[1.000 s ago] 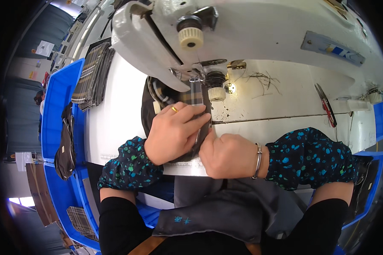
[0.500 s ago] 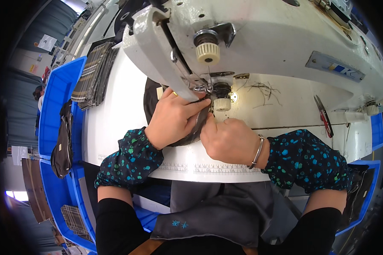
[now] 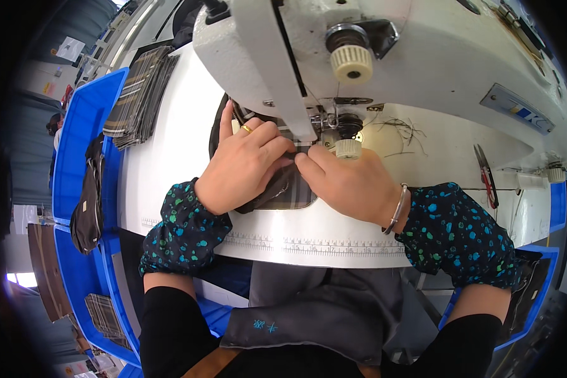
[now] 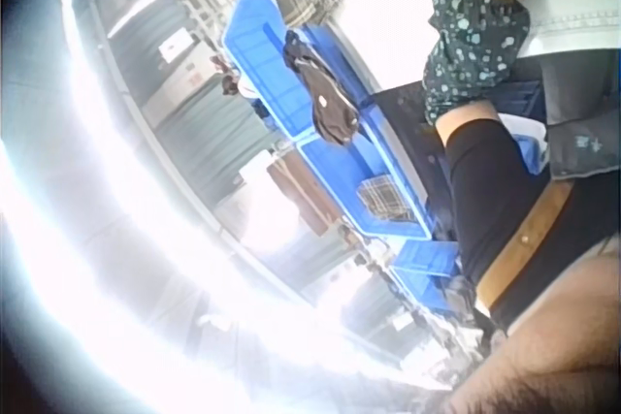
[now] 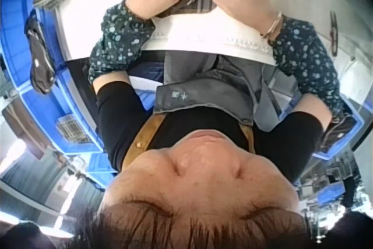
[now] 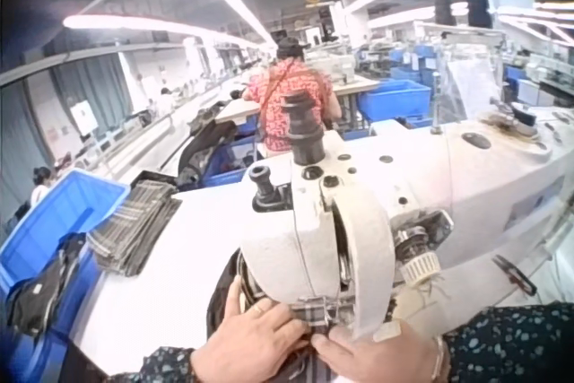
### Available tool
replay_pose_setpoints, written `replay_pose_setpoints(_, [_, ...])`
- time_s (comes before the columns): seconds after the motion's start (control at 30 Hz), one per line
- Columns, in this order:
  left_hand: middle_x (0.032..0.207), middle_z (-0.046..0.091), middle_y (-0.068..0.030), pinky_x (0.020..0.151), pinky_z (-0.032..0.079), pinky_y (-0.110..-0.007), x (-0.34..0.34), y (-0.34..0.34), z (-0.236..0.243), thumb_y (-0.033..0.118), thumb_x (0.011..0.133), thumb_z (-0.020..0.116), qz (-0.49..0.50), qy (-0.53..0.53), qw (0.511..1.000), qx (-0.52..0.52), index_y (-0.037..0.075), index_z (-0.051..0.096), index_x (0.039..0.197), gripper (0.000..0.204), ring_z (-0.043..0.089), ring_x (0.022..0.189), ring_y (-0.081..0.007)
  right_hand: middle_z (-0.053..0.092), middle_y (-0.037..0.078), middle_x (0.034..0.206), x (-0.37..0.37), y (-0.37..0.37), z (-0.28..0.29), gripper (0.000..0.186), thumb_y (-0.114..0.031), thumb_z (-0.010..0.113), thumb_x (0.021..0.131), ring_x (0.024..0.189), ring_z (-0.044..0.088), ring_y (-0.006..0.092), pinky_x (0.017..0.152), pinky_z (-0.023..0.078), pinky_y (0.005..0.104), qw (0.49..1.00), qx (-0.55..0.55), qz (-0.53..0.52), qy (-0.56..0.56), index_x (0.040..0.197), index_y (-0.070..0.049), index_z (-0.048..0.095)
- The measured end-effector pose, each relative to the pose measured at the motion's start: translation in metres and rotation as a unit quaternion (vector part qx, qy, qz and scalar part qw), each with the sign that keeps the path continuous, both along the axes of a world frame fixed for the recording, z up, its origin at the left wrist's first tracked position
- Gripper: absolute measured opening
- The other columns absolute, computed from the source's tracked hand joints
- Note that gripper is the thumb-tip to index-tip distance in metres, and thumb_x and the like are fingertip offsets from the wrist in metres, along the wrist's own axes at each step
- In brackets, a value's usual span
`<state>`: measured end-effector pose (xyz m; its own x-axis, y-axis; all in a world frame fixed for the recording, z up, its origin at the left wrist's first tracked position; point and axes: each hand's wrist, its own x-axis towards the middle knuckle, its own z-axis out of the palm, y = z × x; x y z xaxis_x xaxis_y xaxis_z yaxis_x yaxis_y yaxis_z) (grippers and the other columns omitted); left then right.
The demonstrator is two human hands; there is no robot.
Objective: The person sews a zipper onto a dark fabric pouch using an industrial sewing machine. They align the zipper tape with the fabric edge, guide the material under the presser foot, and stitch along the length of the zipper. The person repeats this process for multiple pouches, moving finished items to a blue bin and retrieving new ones from a stack.
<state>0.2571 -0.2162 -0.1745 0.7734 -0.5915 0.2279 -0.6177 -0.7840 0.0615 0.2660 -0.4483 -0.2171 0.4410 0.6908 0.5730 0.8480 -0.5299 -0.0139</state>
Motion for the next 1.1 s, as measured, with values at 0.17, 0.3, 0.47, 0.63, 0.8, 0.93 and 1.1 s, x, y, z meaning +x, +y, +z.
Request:
replay_pose_setpoints(0.17, [0.097, 0.059, -0.0009, 0.116, 0.025, -0.073, 0.002, 0.004, 0.003, 0.023, 0.092, 0.072, -0.013, -0.012, 1.0, 0.0, 0.013, 0.067, 0.095, 0.011, 0.061, 0.107, -0.0236, 0.058, -0.001, 0.089, 0.009, -0.003, -0.008, 0.011, -0.016, 0.067, 0.084, 0.066, 0.065, 0.0137, 0.049, 0.047, 0.0332, 0.995, -0.013, 0.076, 0.059, 0.093, -0.013, 0.061])
replay_pose_setpoints(0.3, [0.097, 0.064, -0.0006, 0.115, 0.028, -0.062, 0.016, 0.017, 0.01, 0.019, 0.089, 0.076, 0.062, -0.053, 0.996, -0.023, 0.014, 0.069, 0.098, 0.012, 0.063, 0.105, -0.0246, 0.057, -0.001, 0.084, 0.011, -0.008, -0.007, 0.011, -0.016, 0.067, 0.082, 0.066, 0.065, 0.0143, 0.049, 0.048, 0.034, 0.988, -0.025, 0.132, 0.076, 0.09, -0.013, 0.061])
replay_pose_setpoints(0.47, [0.102, 0.069, 0.0002, 0.114, 0.029, -0.064, 0.034, 0.036, 0.015, 0.013, 0.093, 0.07, 0.17, -0.161, 0.97, -0.072, 0.013, 0.068, 0.097, 0.004, 0.065, 0.106, -0.0256, 0.057, 0.0, 0.082, 0.009, -0.01, -0.007, 0.012, -0.014, 0.068, 0.078, 0.065, 0.065, 0.0148, 0.049, 0.049, 0.0336, 0.992, -0.018, 0.113, 0.059, 0.089, -0.012, 0.062])
replay_pose_setpoints(0.63, [0.103, 0.071, 0.0021, 0.122, 0.027, -0.061, 0.019, 0.014, 0.01, 0.001, 0.085, 0.066, -0.054, -0.16, 0.975, -0.146, 0.015, 0.065, 0.09, 0.015, 0.069, 0.105, -0.0188, 0.055, 0.0, 0.078, 0.005, -0.013, 0.005, 0.013, -0.013, 0.069, 0.076, 0.061, 0.062, 0.0138, 0.047, 0.046, 0.031, 0.991, -0.012, 0.134, -0.011, 0.088, -0.01, 0.065])
replay_pose_setpoints(0.8, [0.114, 0.072, -0.0037, 0.125, 0.009, -0.069, -0.011, -0.008, 0.005, 0.011, 0.075, 0.079, -0.164, 0.042, 0.968, -0.187, 0.013, 0.059, 0.116, 0.046, 0.07, 0.115, -0.0228, 0.053, -0.001, 0.074, 0.004, -0.014, 0.016, 0.013, -0.013, 0.071, 0.071, 0.059, 0.058, 0.0121, 0.048, 0.044, 0.029, 0.989, 0.045, 0.123, -0.074, 0.082, -0.008, 0.065])
replay_pose_setpoints(0.93, [0.122, 0.07, -0.0003, 0.121, 0.01, -0.075, -0.014, -0.012, 0.001, 0.016, 0.08, 0.078, -0.042, 0.018, 0.999, -0.019, 0.013, 0.062, 0.121, 0.045, 0.065, 0.121, -0.0227, 0.056, -0.001, 0.077, 0.001, -0.017, 0.014, 0.017, -0.012, 0.072, 0.067, 0.06, 0.058, 0.0119, 0.05, 0.044, 0.0283, 0.991, 0.055, 0.092, -0.082, 0.083, -0.008, 0.066])
replay_pose_setpoints(1.1, [0.124, 0.069, 0.0021, 0.119, 0.025, -0.065, -0.025, -0.019, -0.001, 0.014, 0.092, 0.062, -0.049, -0.107, 0.993, -0.001, 0.013, 0.067, 0.128, 0.036, 0.059, 0.124, -0.0206, 0.061, 0.0, 0.081, 0.0, -0.018, 0.015, 0.02, -0.011, 0.072, 0.068, 0.061, 0.06, 0.0124, 0.051, 0.044, 0.0277, 0.992, 0.061, 0.088, -0.064, 0.086, -0.007, 0.067])
